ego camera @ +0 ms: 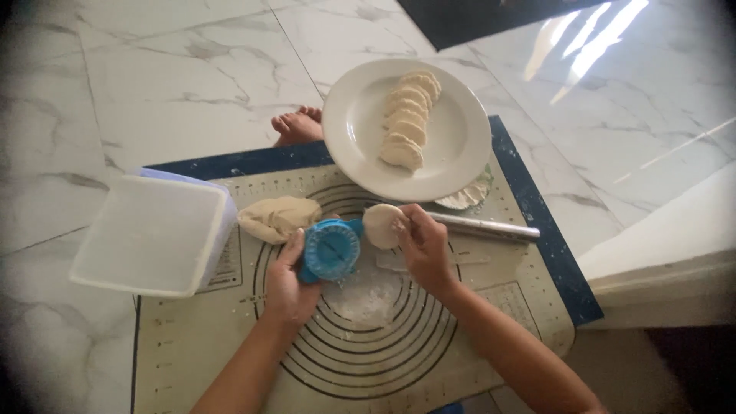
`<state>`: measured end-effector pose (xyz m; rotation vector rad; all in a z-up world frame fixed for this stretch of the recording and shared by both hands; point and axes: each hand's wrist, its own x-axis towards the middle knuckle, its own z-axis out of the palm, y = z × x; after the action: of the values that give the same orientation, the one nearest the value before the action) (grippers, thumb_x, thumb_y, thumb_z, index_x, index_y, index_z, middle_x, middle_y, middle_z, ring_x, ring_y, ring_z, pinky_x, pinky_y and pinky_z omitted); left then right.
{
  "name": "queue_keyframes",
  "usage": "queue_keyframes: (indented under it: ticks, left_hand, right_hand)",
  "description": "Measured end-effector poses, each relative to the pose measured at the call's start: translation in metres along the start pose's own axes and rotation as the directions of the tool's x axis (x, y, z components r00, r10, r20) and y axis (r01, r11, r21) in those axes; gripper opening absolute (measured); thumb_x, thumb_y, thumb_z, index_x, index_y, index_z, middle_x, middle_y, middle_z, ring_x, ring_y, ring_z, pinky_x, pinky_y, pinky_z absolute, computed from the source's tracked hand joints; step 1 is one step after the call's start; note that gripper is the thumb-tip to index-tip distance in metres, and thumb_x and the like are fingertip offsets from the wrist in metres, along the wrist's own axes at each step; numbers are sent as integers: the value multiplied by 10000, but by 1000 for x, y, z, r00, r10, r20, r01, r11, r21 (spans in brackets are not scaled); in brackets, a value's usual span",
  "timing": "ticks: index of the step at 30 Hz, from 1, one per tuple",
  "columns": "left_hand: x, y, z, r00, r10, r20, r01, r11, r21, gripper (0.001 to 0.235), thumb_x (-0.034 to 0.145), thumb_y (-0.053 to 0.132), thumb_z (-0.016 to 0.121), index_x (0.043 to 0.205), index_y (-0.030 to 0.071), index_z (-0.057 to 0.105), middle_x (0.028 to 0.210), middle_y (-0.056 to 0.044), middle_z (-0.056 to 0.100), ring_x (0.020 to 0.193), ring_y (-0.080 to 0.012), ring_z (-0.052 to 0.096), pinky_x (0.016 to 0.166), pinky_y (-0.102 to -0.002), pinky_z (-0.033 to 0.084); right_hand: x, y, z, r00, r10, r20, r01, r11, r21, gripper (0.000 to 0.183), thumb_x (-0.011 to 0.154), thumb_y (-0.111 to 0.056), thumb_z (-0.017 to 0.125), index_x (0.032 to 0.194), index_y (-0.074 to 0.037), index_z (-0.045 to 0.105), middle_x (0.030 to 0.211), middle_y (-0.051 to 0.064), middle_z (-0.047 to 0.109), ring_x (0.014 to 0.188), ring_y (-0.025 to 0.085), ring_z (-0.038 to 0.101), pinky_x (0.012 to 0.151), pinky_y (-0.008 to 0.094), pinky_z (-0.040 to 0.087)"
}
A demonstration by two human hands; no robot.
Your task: Preparing and shaping dumplings from dough using a rolling pin and a plastic mold.
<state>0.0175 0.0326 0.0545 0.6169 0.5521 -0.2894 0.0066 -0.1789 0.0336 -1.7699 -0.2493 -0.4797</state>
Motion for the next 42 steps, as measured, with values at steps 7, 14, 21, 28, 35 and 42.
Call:
queue_keyframes:
  ticks: [7, 14, 21, 28, 35, 42]
  left_hand:
    - [42, -9, -39, 996, -12, 84, 8, 999, 42, 326, 1003, 342, 574, 1225, 127, 678, 1153, -146, 693, 1079, -360, 669, 985, -590, 556]
    - [11, -4, -11, 995, -20, 95, 15, 998, 55, 349, 1001, 321, 578, 1238, 75, 653, 1188, -202, 677, 1102, -407, 656, 954, -597, 567]
    - [35, -18, -42, 980, 8, 199, -10, 1000, 9, 313, 1031, 275, 545, 1212, 37, 639, 1253, -203, 691, 1114, -354, 667, 985, -535, 544]
    - [31, -18, -40, 891, 93, 444, -150, 984, 96, 407, 1030, 391, 501, 1155, 40, 665, 1158, -232, 738, 1068, -364, 708, 957, -515, 569]
    - [14, -16, -23, 901, 228, 368, -346, 891, 294, 477, 810, -47, 783, 1221, 21, 551, 1067, -131, 668, 1010, -239, 692, 811, -422, 606]
    - [14, -18, -24, 879, 292, 376, -402, 879, 257, 511, 803, -121, 758, 1224, 51, 524, 1072, -108, 635, 1028, -224, 672, 830, -394, 592]
  right_hand:
    - [26, -61, 3, 988, -103, 116, 114, 989, -95, 114, 938, -19, 623, 1006, -31, 714, 721, 121, 685, 575, 224, 697, 509, 313, 522]
    - [36, -67, 14, 978, -19, 210, -10, 991, 133, 138, 968, -45, 547, 1001, -22, 679, 752, 99, 645, 632, 173, 643, 572, 308, 519]
    - [40, -57, 30, 876, 204, 437, -209, 977, -37, 133, 939, -53, 599, 1008, -14, 706, 781, 137, 684, 716, 187, 665, 624, 335, 542]
    - [47, -78, 31, 897, 107, 428, -37, 985, -168, 142, 934, -47, 648, 1023, 40, 714, 920, 220, 730, 841, 404, 760, 671, 407, 634]
    - [42, -75, 33, 946, -113, 304, 197, 944, -263, 262, 914, -33, 690, 1174, 0, 684, 943, 192, 694, 824, 377, 750, 689, 442, 648]
    - [35, -50, 38, 963, -188, 196, 246, 907, -341, 237, 886, -57, 770, 1113, -22, 714, 953, 193, 696, 760, 315, 752, 699, 394, 654]
